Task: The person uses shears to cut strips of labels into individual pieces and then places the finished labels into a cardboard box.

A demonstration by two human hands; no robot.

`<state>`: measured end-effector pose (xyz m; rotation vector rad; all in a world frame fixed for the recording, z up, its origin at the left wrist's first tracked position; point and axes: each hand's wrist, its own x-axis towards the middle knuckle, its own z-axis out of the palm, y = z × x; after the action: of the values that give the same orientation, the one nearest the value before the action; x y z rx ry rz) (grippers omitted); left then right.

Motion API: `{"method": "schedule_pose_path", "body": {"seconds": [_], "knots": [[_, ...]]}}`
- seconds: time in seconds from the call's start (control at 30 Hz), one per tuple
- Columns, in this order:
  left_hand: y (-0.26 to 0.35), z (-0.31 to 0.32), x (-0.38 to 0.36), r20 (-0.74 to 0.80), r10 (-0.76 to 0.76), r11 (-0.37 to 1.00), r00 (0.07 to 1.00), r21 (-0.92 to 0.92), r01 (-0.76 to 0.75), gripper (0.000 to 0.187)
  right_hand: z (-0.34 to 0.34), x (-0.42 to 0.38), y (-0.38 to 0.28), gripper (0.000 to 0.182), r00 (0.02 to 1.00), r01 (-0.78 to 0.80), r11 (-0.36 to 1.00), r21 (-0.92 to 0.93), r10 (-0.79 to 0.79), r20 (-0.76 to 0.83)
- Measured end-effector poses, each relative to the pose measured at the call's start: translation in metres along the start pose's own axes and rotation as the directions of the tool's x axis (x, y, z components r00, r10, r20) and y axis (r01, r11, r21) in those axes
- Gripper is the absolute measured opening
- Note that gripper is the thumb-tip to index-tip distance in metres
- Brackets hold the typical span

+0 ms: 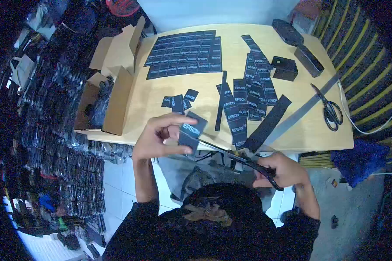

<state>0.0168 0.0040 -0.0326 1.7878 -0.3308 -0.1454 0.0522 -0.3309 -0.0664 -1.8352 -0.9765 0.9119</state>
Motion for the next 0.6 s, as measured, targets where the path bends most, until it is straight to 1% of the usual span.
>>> {"method": "schedule_pose_path", "body": {"seconds": [0.03,0.07,0.1,0.17,0.2,0.23,0.3,0.33,0.37,0.43,0.47,0.5,0.57,0.6], "knots": [[-0.007,-0.004,0.002,-0.073,0.066,0.997,0.995,0.048,-0.063,0.052,0.001,-0.005,0.004,0.033,0.999,-0.028,0.999,0.039,0.029,-0.041],[-0.014,-0.008,0.005,-0.131,0.023,0.994,0.991,0.104,-0.01,0.047,0.003,-0.01,0.008,0.032,0.995,-0.052,0.996,0.079,0.058,-0.079],[-0.015,-0.014,0.009,-0.162,0.004,0.98,0.987,0.196,0.028,0.043,0.005,-0.015,0.009,0.032,0.996,-0.043,0.996,0.078,0.049,-0.077],[-0.031,-0.03,0.021,-0.192,-0.04,0.948,0.981,0.302,0.097,0.04,0.01,-0.026,0.011,0.034,0.968,-0.148,0.973,0.177,0.179,-0.174],[-0.048,-0.042,0.027,-0.142,-0.035,0.933,0.989,0.349,0.083,0.045,0.01,-0.032,0.016,0.036,0.967,-0.158,0.974,0.163,0.185,-0.174],[-0.061,-0.05,0.03,-0.139,-0.034,0.932,0.99,0.353,0.082,0.045,0.013,-0.037,0.022,0.036,0.967,-0.154,0.974,0.164,0.183,-0.177],[-0.074,-0.061,0.036,-0.174,0.086,0.795,0.981,0.605,0.037,0.055,0.021,-0.044,0.033,0.037,0.951,-0.106,0.979,0.174,0.151,-0.271],[-0.076,-0.066,0.034,-0.23,0.005,0.745,0.973,0.65,0.15,0.073,0.022,-0.047,0.024,0.038,0.933,-0.156,0.962,0.224,0.218,-0.287],[-0.077,-0.07,0.032,-0.217,0.011,0.743,0.976,0.655,0.137,0.073,0.024,-0.05,0.024,0.038,0.928,-0.153,0.962,0.227,0.218,-0.301],[-0.068,-0.072,0.027,-0.287,0.023,0.566,0.958,0.793,0.224,0.084,0.03,-0.056,0.027,0.027,0.92,-0.076,0.954,0.289,0.18,-0.349],[-0.075,-0.082,0.029,-0.248,-0.004,0.554,0.969,0.806,0.208,0.09,0.032,-0.06,0.029,0.027,0.913,-0.081,0.952,0.294,0.189,-0.36],[-0.075,-0.083,0.03,-0.234,-0.001,0.558,0.972,0.807,0.195,0.09,0.034,-0.061,0.033,0.029,0.909,-0.049,0.95,0.307,0.17,-0.381],[-0.074,-0.081,0.032,-0.361,-0.032,0.475,0.932,0.815,0.332,0.09,0.037,-0.065,0.039,0.032,0.897,0.02,0.945,0.327,0.128,-0.423],[-0.072,-0.077,0.032,-0.38,0.064,0.405,0.923,0.855,0.324,0.088,0.038,-0.067,0.034,0.035,0.881,-0.028,0.941,0.338,0.183,-0.435]]}}
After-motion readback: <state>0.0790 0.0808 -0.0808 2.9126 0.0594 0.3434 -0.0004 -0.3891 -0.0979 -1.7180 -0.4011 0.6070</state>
